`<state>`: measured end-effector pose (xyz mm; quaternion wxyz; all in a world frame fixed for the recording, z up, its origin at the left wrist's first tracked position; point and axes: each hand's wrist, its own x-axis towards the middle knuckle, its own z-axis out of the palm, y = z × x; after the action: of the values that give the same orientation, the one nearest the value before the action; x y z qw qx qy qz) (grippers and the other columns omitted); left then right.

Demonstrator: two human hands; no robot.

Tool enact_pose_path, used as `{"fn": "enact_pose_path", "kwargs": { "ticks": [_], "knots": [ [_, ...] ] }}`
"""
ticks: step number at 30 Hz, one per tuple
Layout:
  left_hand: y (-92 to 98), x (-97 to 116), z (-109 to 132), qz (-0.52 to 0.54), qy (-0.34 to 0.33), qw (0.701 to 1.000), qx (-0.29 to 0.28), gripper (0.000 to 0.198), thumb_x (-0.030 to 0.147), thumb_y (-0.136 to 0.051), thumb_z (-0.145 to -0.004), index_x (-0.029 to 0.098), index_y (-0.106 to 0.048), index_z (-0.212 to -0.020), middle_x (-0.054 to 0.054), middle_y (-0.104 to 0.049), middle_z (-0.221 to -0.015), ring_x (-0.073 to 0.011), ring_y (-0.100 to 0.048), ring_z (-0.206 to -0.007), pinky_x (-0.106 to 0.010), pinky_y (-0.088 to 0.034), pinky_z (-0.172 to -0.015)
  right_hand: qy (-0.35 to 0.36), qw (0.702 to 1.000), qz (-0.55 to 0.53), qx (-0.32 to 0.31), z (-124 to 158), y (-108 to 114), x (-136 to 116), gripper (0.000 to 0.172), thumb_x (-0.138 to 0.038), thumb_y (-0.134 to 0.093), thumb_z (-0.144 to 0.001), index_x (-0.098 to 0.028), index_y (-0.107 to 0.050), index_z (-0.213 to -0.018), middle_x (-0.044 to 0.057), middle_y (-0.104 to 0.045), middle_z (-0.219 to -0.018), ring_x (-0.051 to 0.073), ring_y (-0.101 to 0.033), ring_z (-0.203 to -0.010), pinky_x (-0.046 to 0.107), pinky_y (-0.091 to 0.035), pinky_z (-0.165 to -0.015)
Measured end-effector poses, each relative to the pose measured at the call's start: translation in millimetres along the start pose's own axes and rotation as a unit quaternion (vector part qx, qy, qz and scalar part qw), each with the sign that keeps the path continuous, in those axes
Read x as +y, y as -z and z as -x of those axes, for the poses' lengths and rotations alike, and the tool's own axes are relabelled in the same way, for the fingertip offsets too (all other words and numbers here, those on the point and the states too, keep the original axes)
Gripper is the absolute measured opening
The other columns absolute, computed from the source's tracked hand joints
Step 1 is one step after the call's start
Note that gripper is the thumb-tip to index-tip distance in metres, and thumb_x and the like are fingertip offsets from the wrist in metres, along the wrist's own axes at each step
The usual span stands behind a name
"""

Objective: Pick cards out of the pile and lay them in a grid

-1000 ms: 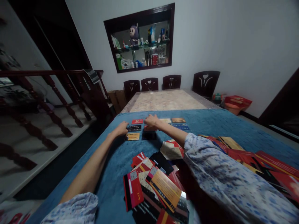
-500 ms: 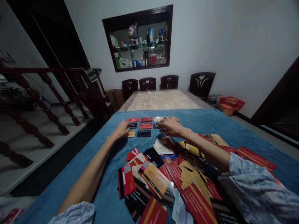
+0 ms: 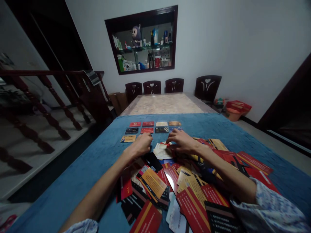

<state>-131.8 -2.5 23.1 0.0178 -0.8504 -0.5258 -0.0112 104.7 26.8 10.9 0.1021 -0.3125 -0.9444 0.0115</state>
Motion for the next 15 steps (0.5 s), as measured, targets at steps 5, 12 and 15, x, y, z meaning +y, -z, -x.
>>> {"fn": "enact_pose_path", "kwargs": {
  "ticks": [5, 12, 15],
  "knots": [
    [12.4, 39.2, 13.3, -0.023, -0.042, 0.996, -0.070, 0.026, 0.005, -0.052, -0.078, 0.015, -0.068, -0.096, -0.012, -0.066, -0.109, -0.0261, -0.059, -0.108, -0.035, -0.046, -0.090, -0.009, 0.998, -0.016, -0.054, 4.9, 6.4, -13.3, 0.021, -0.025, -0.060, -0.085, -0.023, -0.074, -0.100, 0.009, -0.068, -0.105, 0.026, -0.050, -0.102, 0.034, -0.036, -0.075],
    [17.3, 56.0, 18.0, -0.005, -0.054, 0.992, -0.111, 0.025, 0.002, -0.049, -0.077, 0.016, -0.067, -0.086, -0.012, -0.067, -0.104, -0.0257, -0.061, -0.104, -0.033, -0.046, -0.083, -0.007, 0.995, -0.015, -0.100, 6.2, 2.0, -15.5, 0.019, -0.031, -0.065, -0.081, -0.025, -0.073, -0.098, 0.008, -0.068, -0.109, 0.028, -0.050, -0.105, 0.036, -0.038, -0.079],
    [12.9, 57.7, 17.7, -0.001, -0.053, 0.990, -0.128, 0.023, 0.002, -0.050, -0.078, 0.016, -0.066, -0.087, -0.011, -0.066, -0.106, -0.0250, -0.060, -0.104, -0.032, -0.046, -0.083, -0.005, 0.993, -0.008, -0.115, 5.4, -1.4, -16.0, 0.021, -0.032, -0.065, -0.081, -0.024, -0.073, -0.099, 0.009, -0.067, -0.109, 0.028, -0.050, -0.106, 0.037, -0.039, -0.080]
  ]
}}
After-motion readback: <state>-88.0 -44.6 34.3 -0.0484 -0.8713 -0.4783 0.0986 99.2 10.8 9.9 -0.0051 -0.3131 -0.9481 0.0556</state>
